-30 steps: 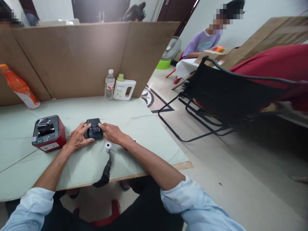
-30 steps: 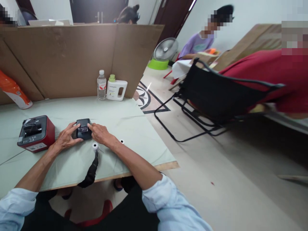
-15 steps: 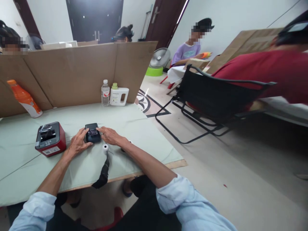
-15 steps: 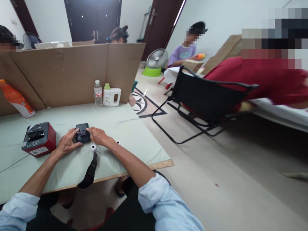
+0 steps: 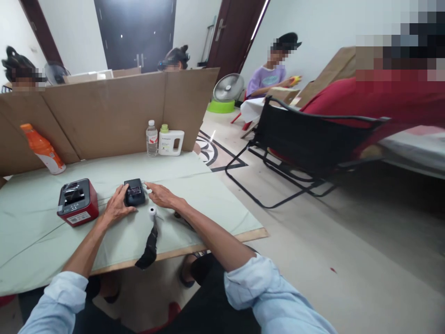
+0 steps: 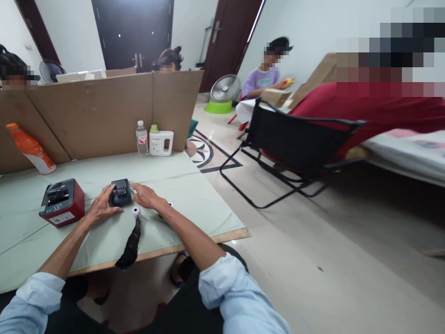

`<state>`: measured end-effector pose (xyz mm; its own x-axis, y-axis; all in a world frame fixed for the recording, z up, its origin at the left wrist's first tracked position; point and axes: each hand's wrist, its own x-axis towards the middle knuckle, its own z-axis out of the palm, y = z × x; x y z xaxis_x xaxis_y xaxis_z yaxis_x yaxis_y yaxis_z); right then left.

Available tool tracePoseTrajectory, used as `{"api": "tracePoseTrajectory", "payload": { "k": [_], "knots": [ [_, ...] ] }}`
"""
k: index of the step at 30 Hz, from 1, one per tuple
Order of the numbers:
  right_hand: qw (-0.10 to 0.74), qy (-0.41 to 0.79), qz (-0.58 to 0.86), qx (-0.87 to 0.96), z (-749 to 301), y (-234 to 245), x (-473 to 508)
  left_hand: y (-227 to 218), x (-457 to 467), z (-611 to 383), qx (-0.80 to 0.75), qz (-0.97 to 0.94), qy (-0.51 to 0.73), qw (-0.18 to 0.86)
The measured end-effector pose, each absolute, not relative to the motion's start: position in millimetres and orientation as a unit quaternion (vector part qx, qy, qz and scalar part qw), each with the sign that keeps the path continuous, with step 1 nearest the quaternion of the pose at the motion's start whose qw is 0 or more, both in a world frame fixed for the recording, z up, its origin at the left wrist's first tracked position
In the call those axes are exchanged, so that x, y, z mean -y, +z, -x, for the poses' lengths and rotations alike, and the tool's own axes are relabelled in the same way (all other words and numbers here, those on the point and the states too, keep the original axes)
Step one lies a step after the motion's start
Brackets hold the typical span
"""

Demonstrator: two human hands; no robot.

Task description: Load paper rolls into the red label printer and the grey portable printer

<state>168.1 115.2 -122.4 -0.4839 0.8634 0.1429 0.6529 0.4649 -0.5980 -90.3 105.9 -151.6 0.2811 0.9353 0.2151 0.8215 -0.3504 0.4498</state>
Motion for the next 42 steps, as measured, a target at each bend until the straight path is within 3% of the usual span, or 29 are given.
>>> {"api": "tracePoseTrajectory", "payload": {
  "k": [8,17,22,30,35,42],
  "knots": [
    [0.445,0.279,0.462,0.715,-241,-96,-105,-129,-147,89,-0.510,-0.828,0.153,0.175],
    [0.574,0.387,0.460,0.556,-296,-120,-112,-126,-143,95,-0.487,-0.845,0.184,0.119],
    [0.576,0.417,0.469,0.524,-304,-142,-115,-120,-135,98,-0.498,-0.838,0.203,0.086],
    [0.565,0.347,0.496,0.561,-302,-151,-125,-111,-142,90,-0.510,-0.825,0.229,0.081],
    [0.544,0.324,0.512,0.581,-297,-151,-126,-102,-161,40,-0.473,-0.844,0.236,0.090],
    [0.503,0.266,0.549,0.612,-296,-149,-120,-124,-172,-28,-0.428,-0.869,0.204,0.140]
  ]
}}
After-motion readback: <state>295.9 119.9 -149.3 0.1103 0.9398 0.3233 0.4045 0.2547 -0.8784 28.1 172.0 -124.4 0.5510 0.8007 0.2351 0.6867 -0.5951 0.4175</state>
